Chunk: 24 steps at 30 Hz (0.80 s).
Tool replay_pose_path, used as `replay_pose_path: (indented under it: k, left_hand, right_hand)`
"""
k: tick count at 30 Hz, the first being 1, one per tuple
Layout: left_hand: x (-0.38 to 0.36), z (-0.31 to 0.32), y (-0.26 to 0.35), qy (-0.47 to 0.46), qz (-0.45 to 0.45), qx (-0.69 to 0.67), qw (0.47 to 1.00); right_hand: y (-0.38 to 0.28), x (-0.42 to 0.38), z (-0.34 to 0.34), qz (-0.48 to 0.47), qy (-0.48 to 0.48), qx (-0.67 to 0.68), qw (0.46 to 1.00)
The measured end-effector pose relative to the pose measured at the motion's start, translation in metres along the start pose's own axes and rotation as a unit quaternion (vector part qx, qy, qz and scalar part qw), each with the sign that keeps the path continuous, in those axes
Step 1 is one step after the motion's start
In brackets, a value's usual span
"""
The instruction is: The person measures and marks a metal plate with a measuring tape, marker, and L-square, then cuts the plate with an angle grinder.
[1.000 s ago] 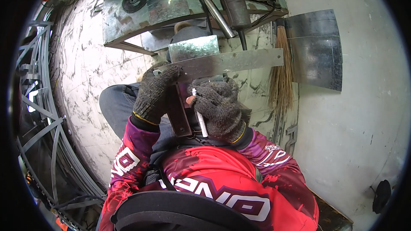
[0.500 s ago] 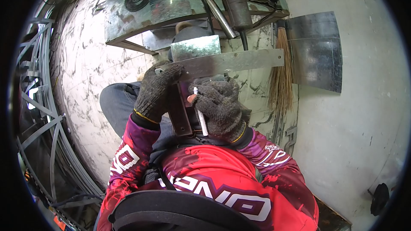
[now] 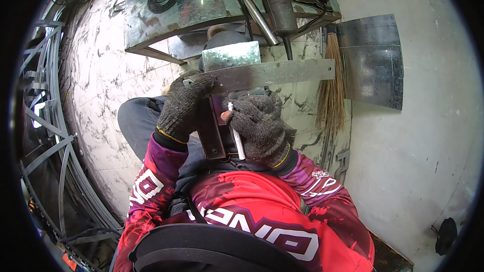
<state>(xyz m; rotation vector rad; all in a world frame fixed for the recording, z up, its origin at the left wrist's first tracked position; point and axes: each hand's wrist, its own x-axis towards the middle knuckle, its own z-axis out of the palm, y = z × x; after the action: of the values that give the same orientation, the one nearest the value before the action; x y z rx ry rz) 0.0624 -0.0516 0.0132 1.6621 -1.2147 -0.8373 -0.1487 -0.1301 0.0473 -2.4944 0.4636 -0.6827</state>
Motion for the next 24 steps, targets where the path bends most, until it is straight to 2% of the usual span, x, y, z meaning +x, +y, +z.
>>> replay_pose_path:
  k: [1, 3, 4, 6, 7, 9, 10, 12, 16, 19, 22, 24]
  left_hand:
    - [0.001, -0.002, -0.001, 0.0, 0.0, 0.0, 1.0]
    - [0.001, -0.007, -0.002, 0.027, 0.186, 0.165, 0.968]
    - [0.0, -0.005, -0.003, 0.027, 0.185, 0.165, 0.968]
    - [-0.002, -0.003, -0.005, 0.027, 0.114, 0.03, 0.993]
    - [-0.002, -0.004, -0.006, 0.027, 0.114, 0.03, 0.993]
    - [0.001, -0.009, -0.002, 0.02, 0.179, 0.142, 0.973]
    - [0.0, -0.008, -0.002, 0.02, 0.179, 0.142, 0.973]
    - [-0.001, -0.006, -0.003, 0.009, 0.109, 0.06, 0.992]
    - [0.001, -0.005, -0.004, 0.007, 0.118, 0.094, 0.989]
    - [0.0, -0.004, 0.005, 0.019, 0.078, 0.057, 0.995]
    - [0.0, -0.005, 0.003, 0.019, 0.093, 0.115, 0.989]
    - [0.001, -0.008, -0.003, -0.02, 0.039, 0.044, 0.998]
  right_hand:
    - [0.0, 0.0, 0.0, 0.002, -0.003, 0.0, 1.0]
    - [0.0, 0.0, 0.001, 0.001, -0.002, -0.001, 1.0]
    - [0.001, 0.0, 0.001, -0.001, 0.0, -0.002, 1.0]
    - [0.001, 0.0, 0.001, -0.002, 0.0, -0.001, 1.0]
    - [0.001, 0.0, 0.001, -0.003, 0.0, 0.0, 1.0]
    - [0.001, 0.0, 0.0, -0.005, -0.001, -0.001, 1.0]
    - [0.0, 0.0, 0.0, -0.006, -0.002, -0.002, 1.0]
    - [0.001, -0.001, 0.002, -0.006, 0.002, 0.001, 1.0]
    - [0.002, -0.002, 0.002, -0.003, 0.003, 0.001, 1.0]
    - [0.001, -0.001, 0.002, -0.007, 0.005, -0.001, 1.0]
    - [0.001, -0.001, 0.001, -0.005, 0.004, -0.001, 1.0]
    - [0.001, -0.002, 0.002, -0.003, 0.004, 0.003, 1.0]
